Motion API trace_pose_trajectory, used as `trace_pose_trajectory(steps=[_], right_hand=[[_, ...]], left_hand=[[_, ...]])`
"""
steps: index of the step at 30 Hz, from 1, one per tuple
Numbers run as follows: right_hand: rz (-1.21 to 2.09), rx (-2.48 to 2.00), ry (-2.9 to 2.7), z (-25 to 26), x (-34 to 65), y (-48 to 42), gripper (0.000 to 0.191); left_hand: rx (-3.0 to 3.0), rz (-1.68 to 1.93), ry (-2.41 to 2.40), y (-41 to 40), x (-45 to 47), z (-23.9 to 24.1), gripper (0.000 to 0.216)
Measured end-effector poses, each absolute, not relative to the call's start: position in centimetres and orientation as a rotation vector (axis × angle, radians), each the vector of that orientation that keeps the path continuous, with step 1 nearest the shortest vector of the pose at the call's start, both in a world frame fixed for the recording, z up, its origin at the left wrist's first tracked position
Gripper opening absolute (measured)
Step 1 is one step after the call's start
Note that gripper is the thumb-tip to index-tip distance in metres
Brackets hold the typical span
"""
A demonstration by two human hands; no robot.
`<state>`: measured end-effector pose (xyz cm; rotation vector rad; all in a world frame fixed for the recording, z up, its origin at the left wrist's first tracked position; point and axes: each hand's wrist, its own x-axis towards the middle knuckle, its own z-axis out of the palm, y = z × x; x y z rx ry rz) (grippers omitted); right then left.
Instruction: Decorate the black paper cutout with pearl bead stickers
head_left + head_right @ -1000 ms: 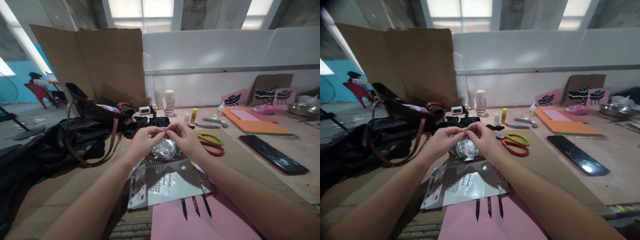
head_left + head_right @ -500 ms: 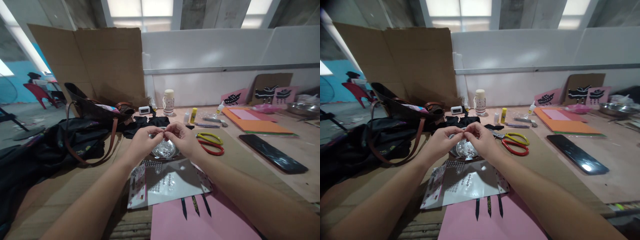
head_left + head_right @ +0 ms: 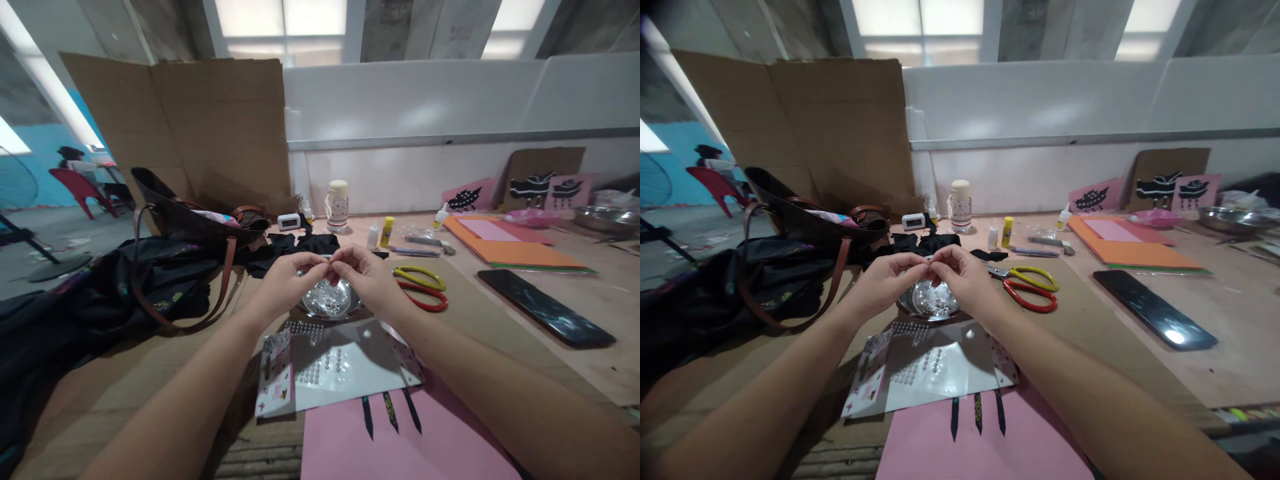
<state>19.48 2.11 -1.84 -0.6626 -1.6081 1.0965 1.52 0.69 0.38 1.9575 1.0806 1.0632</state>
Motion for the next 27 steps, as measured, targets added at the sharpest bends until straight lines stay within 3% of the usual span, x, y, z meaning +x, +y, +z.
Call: trace_pose_trajectory(steps=[11, 27], right_hand=[[1.107, -0.649, -1.622, -2.19, 19.24, 2.27, 0.024], [1.050, -0.710, -1.647, -2.30, 19.10, 1.80, 0.009]], left_hand=[[2.014, 1.066, 1.156, 0.17, 1.93, 0.98, 0.021], [2.060, 1.116, 1.197, -0.24, 2.30, 0.82, 0.021]])
